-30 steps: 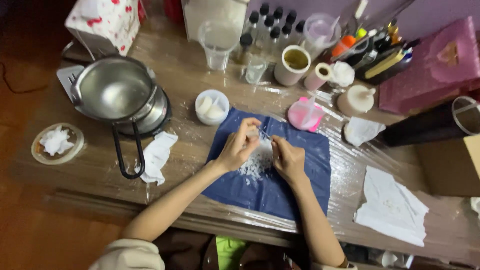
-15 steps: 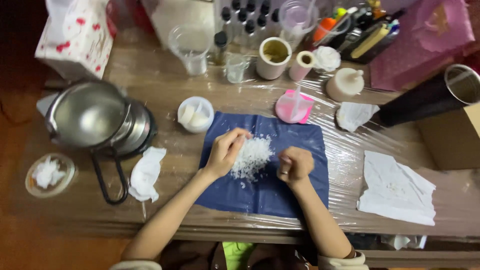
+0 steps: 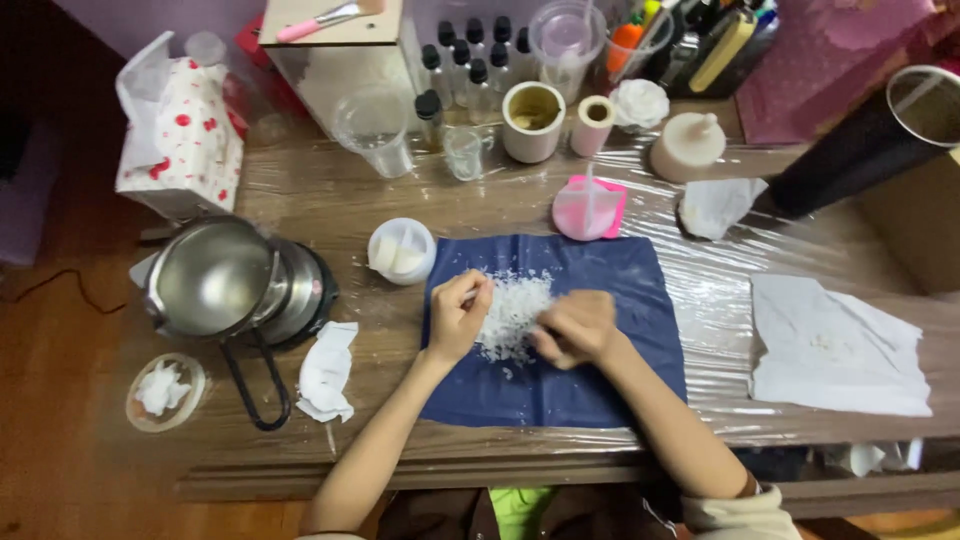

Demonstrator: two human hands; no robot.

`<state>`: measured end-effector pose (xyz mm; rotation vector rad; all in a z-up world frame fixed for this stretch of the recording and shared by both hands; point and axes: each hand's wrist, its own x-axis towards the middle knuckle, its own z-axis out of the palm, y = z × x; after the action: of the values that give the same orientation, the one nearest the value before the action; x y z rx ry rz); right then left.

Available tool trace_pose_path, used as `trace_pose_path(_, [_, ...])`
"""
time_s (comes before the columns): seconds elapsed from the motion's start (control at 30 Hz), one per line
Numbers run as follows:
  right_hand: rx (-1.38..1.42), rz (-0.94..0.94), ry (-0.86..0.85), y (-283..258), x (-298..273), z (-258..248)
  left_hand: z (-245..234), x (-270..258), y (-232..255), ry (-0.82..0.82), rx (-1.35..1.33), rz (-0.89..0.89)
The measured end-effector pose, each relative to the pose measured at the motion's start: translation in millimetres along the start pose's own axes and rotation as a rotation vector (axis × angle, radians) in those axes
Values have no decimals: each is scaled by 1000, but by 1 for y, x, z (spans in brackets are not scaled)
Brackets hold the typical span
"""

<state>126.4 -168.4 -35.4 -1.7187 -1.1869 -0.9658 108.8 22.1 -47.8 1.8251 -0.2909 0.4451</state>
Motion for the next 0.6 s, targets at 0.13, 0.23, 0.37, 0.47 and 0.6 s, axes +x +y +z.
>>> trace_pose_path(0.13, [66,23,132,9,-14,-5,6,0,0,55,27,20])
trace_pose_path(0.23, [84,116,84,0,-3,-2,4,-1,7,54,9,18])
trace_pose_path(0.37, [106,20,-5,-20,-2,5,-1,-2,22,86,-72,4])
trace_pose_path(0.47, [116,-57,-76,-22,9,12,-6,5,29,103,-68,56])
trace_pose_path(0.6, [33,-114,-149,-21,19,10,-5,6,33,107,-47,107])
